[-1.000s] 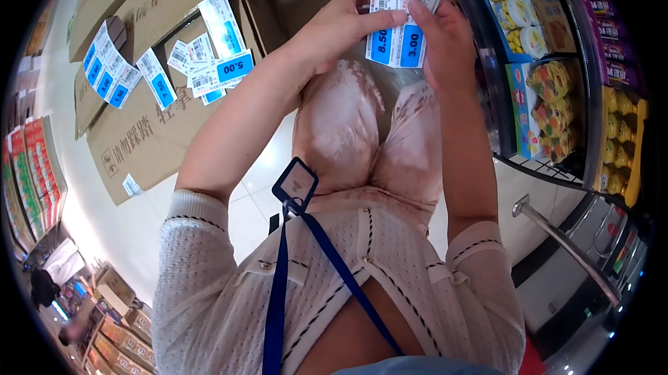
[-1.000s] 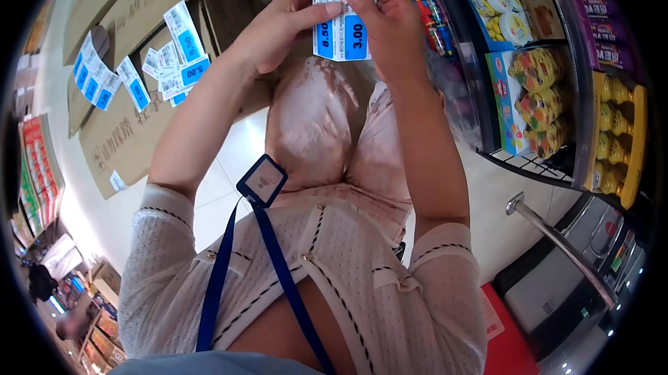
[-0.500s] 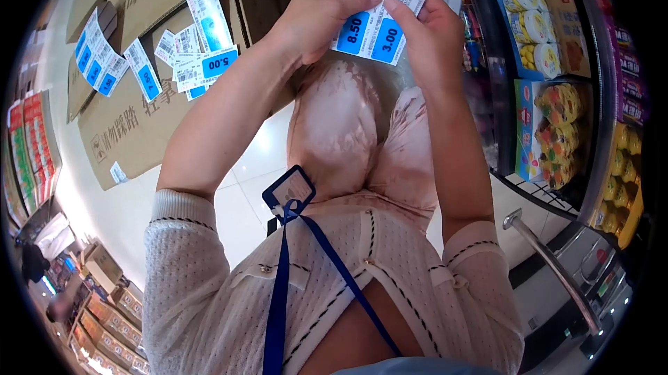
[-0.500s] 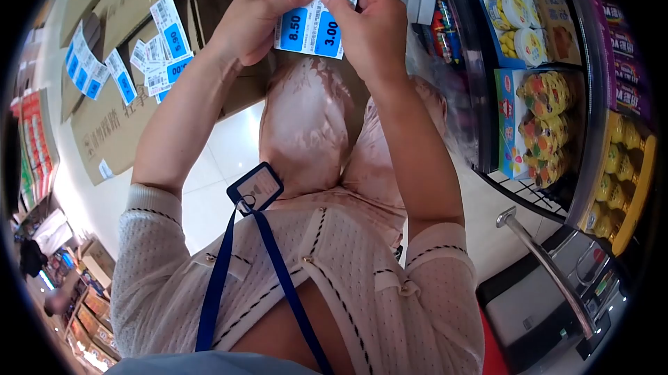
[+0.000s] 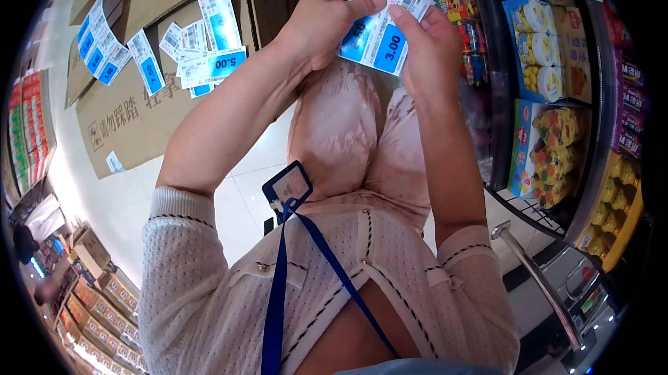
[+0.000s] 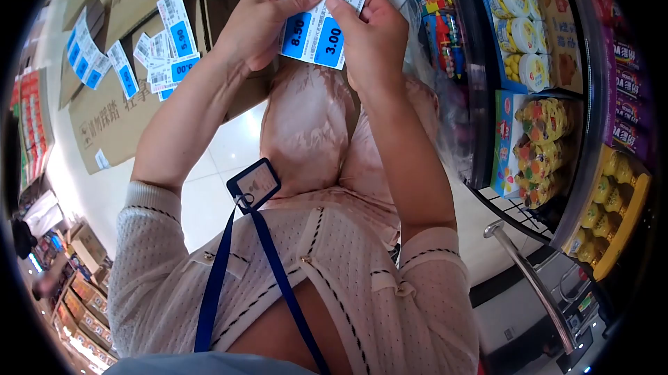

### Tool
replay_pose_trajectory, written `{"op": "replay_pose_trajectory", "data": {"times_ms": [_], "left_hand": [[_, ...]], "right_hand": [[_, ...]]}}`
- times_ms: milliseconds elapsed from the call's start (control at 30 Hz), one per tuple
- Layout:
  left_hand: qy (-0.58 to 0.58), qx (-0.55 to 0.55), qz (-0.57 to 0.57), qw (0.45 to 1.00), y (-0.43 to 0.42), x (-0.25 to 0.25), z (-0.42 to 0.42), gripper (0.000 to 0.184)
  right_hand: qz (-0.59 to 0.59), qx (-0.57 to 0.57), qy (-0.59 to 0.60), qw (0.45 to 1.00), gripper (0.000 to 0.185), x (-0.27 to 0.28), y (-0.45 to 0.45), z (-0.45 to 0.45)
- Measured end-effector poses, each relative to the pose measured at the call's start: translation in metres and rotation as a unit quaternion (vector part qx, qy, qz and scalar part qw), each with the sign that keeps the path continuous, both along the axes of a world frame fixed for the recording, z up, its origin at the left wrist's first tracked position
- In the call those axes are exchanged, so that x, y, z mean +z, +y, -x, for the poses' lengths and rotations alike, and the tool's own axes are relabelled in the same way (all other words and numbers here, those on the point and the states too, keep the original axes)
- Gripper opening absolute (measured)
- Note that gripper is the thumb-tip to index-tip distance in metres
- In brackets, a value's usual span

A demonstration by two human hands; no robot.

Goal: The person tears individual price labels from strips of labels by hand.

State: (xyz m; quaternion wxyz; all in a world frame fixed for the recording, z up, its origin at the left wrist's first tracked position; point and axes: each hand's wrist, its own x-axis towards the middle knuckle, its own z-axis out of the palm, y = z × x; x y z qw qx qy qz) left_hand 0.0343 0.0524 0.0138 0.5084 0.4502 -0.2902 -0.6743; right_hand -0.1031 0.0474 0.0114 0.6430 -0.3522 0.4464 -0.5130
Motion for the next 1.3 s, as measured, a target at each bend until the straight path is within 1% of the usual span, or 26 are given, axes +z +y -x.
{"op": "replay_pose_trajectory", "data": {"times_ms": [67,267,333,433,533,667,767,833,967,1067,1133,1167,1233,1300], "left_hand": [[0.0,-0.022,-0.004,1.0,-0.001,-0.003,-0.004,0.016],[0.032,-0.021,-0.032,0.999,-0.001,0.004,-0.004,0.016],[0.023,-0.01,-0.008,1.0,-0.001,-0.001,-0.004,0.016],[0.019,0.018,0.008,1.0,-0.001,0.001,-0.001,0.014],[0.03,0.036,0.008,0.999,-0.001,0.003,0.0,0.014],[0.015,0.029,-0.001,0.999,-0.001,0.002,0.0,0.016],[0.027,0.016,-0.01,0.999,-0.002,0.002,0.001,0.018],[0.024,0.008,-0.023,0.999,-0.004,0.002,0.002,0.016],[0.006,-0.012,-0.029,1.0,-0.005,0.004,0.003,0.016],[0.004,-0.003,-0.021,1.0,-0.006,-0.002,0.005,0.017],[0.031,-0.012,-0.016,0.999,-0.006,-0.002,0.005,0.017],[0.045,-0.017,-0.013,0.999,-0.005,-0.001,0.006,0.017],[0.023,-0.013,-0.017,0.999,-0.004,0.002,0.008,0.017],[0.009,-0.006,-0.009,1.0,-0.004,0.002,0.009,0.017]], "right_hand": [[0.001,-0.001,0.0,1.0,0.019,0.001,-0.001,-0.001],[0.013,0.015,-0.024,1.0,0.019,-0.002,-0.002,0.0],[0.021,0.027,-0.025,0.999,0.019,-0.002,-0.004,0.001],[0.042,0.021,0.03,0.998,0.02,0.003,-0.003,-0.003],[0.055,-0.002,0.051,0.997,0.021,0.0,-0.003,-0.007],[0.048,0.002,0.033,0.998,0.021,-0.001,-0.003,-0.005],[0.046,-0.01,0.009,0.999,0.02,-0.002,-0.002,-0.003],[0.046,-0.013,-0.004,0.999,0.02,-0.002,-0.002,-0.002],[0.056,-0.024,-0.004,0.998,0.02,-0.004,-0.001,0.001],[0.053,-0.023,-0.005,0.998,0.021,-0.004,0.0,0.004],[0.051,-0.021,-0.002,0.998,0.022,-0.003,0.001,0.005],[0.047,-0.008,-0.009,0.999,0.022,-0.001,0.001,0.007],[0.042,0.017,-0.024,0.999,0.022,0.003,-0.001,0.009],[0.057,0.004,0.039,0.998,0.022,0.002,0.0,0.01]]}}
